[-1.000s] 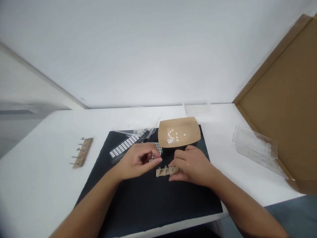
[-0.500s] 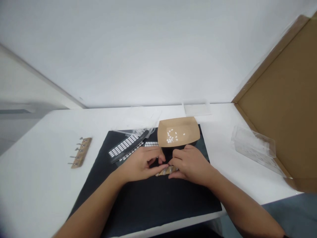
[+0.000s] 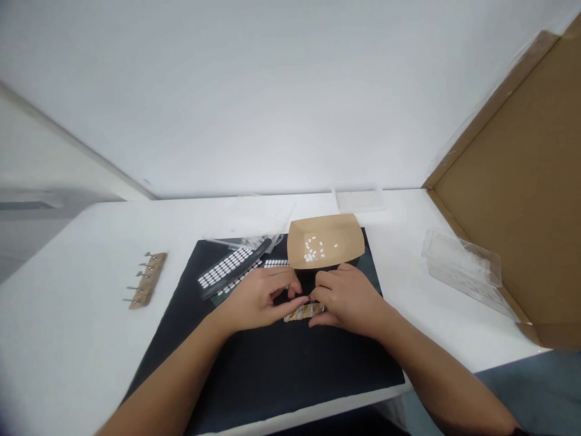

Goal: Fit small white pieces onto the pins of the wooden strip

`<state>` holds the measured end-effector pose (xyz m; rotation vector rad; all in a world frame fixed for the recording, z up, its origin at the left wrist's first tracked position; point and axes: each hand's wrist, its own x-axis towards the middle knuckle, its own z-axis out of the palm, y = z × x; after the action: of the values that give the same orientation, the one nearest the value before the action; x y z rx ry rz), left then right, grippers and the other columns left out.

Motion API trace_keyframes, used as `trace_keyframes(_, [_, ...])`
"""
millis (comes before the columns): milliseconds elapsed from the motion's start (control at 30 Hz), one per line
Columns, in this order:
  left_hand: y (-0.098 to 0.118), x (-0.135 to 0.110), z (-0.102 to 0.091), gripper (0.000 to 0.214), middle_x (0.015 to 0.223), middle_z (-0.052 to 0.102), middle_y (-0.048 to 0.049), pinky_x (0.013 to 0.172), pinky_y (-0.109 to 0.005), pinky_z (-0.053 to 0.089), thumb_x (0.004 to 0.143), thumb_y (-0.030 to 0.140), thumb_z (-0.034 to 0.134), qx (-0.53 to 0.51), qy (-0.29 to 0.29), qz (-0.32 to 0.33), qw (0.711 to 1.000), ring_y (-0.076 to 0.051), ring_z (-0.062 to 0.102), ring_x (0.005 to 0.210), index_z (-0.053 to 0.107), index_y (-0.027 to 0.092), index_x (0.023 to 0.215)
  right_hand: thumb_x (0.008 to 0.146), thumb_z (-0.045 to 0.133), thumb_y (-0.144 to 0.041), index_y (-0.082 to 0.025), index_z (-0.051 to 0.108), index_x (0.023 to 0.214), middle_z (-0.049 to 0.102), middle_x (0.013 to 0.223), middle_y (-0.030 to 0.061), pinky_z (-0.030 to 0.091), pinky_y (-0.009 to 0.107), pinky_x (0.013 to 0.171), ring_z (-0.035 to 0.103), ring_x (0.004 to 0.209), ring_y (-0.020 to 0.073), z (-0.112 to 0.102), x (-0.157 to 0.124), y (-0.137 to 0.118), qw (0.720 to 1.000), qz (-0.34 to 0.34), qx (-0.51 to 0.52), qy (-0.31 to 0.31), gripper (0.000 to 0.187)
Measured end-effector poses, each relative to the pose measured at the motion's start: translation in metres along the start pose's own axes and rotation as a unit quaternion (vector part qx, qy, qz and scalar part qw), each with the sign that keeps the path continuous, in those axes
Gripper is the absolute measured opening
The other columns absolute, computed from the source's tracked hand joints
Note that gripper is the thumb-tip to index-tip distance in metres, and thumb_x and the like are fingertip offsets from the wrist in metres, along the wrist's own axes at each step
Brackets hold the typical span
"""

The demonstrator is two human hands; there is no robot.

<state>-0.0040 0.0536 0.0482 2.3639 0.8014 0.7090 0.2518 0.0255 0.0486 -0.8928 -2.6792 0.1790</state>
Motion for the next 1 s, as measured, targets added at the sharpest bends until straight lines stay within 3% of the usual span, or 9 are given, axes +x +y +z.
trace_keyframes(100, [0.000, 0.001, -0.002, 0.021, 0.073, 0.067, 0.0003, 0.059, -0.025, 0.043, 0.100, 0.033, 0.068, 0.028, 0.035, 0.021, 0.999, -0.012, 0.060, 0.063, 0.066, 0.020, 0.084, 0.090, 0.079, -0.066, -0.018, 0.075, 0.102, 0.072, 0.097, 0.0045, 0.040, 0.034, 0.078, 0.066, 0.087, 0.0206, -0.002, 0.000, 0.002, 0.998, 0.004, 0.053, 0.032, 0.050])
trace_keyframes(267, [-0.004, 0.002, -0.001, 0.027, 0.067, 0.062, 0.0026, 0.057, -0.026, 0.040, 0.104, 0.026, 0.063, 0.135, 0.159, 0.027, 0.978, -0.011, 0.057, 0.059, 0.061, 0.020, 0.077, 0.103, 0.072, -0.042, -0.023, 0.079, 0.099, 0.073, 0.096, 0.0026, 0.042, 0.032, 0.078, 0.067, 0.087, 0.0172, -0.002, 0.002, 0.004, 0.989, 0.010, 0.133, 0.055, 0.020])
trace_keyframes(367, [-0.010, 0.002, -0.005, 0.029, 0.064, 0.061, 0.0025, 0.058, -0.029, 0.038, 0.103, 0.022, 0.063, 0.258, 0.250, -0.010, 0.933, -0.013, 0.057, 0.060, 0.058, 0.020, 0.074, 0.103, 0.073, -0.037, -0.023, 0.079, 0.094, 0.073, 0.094, 0.0014, 0.041, 0.032, 0.079, 0.068, 0.087, 0.0163, -0.001, 0.003, 0.005, 0.987, 0.002, 0.155, 0.037, 0.018])
trace_keyframes(467, [-0.018, -0.001, -0.016, 0.022, 0.069, 0.065, -0.0008, 0.062, -0.032, 0.041, 0.100, 0.024, 0.064, 0.378, 0.292, -0.078, 0.875, -0.019, 0.061, 0.070, 0.062, 0.020, 0.078, 0.102, 0.075, -0.036, -0.023, 0.079, 0.094, 0.072, 0.093, 0.0004, 0.041, 0.032, 0.079, 0.068, 0.087, 0.0156, 0.000, 0.004, 0.005, 0.986, 0.007, 0.163, 0.028, 0.016])
trace_keyframes(533, [-0.023, -0.005, -0.023, 0.017, 0.078, 0.069, -0.0046, 0.065, -0.035, 0.043, 0.099, 0.025, 0.063, 0.422, 0.280, -0.139, 0.851, -0.025, 0.064, 0.082, 0.066, 0.020, 0.084, 0.102, 0.074, -0.035, -0.023, 0.079, 0.094, 0.073, 0.094, 0.0003, 0.042, 0.032, 0.080, 0.068, 0.089, 0.0156, 0.000, 0.004, 0.004, 0.986, 0.008, 0.166, 0.024, 0.015])
trace_keyframes(667, [-0.028, -0.011, -0.032, 0.016, 0.099, 0.072, -0.0107, 0.065, -0.037, 0.047, 0.096, 0.033, 0.062, 0.426, 0.228, -0.225, 0.846, -0.033, 0.063, 0.104, 0.071, 0.020, 0.094, 0.105, 0.070, -0.034, -0.022, 0.077, 0.097, 0.073, 0.095, 0.0017, 0.044, 0.032, 0.081, 0.068, 0.090, 0.0162, 0.001, 0.004, 0.007, 0.983, 0.018, 0.178, 0.041, 0.016])
trace_keyframes(800, [-0.027, -0.013, -0.033, 0.031, 0.117, 0.067, -0.0151, 0.066, -0.038, 0.053, 0.089, 0.046, 0.066, 0.420, 0.178, -0.257, 0.852, -0.036, 0.061, 0.111, 0.075, 0.019, 0.102, 0.107, 0.065, -0.032, -0.022, 0.074, 0.100, 0.073, 0.091, 0.0022, 0.044, 0.032, 0.079, 0.066, 0.084, 0.0164, 0.002, 0.004, 0.012, 0.983, 0.034, 0.163, 0.083, 0.016])
trace_keyframes(1000, [-0.029, -0.013, -0.032, 0.032, 0.111, 0.068, -0.0159, 0.073, -0.041, 0.058, 0.092, 0.047, 0.064, 0.413, 0.083, -0.287, 0.860, -0.037, 0.061, 0.112, 0.075, 0.018, 0.099, 0.106, 0.064, -0.029, -0.021, 0.073, 0.101, 0.068, 0.082, 0.0014, 0.042, 0.032, 0.076, 0.061, 0.076, 0.0162, 0.002, 0.005, 0.014, 0.985, 0.050, 0.116, 0.116, 0.014])
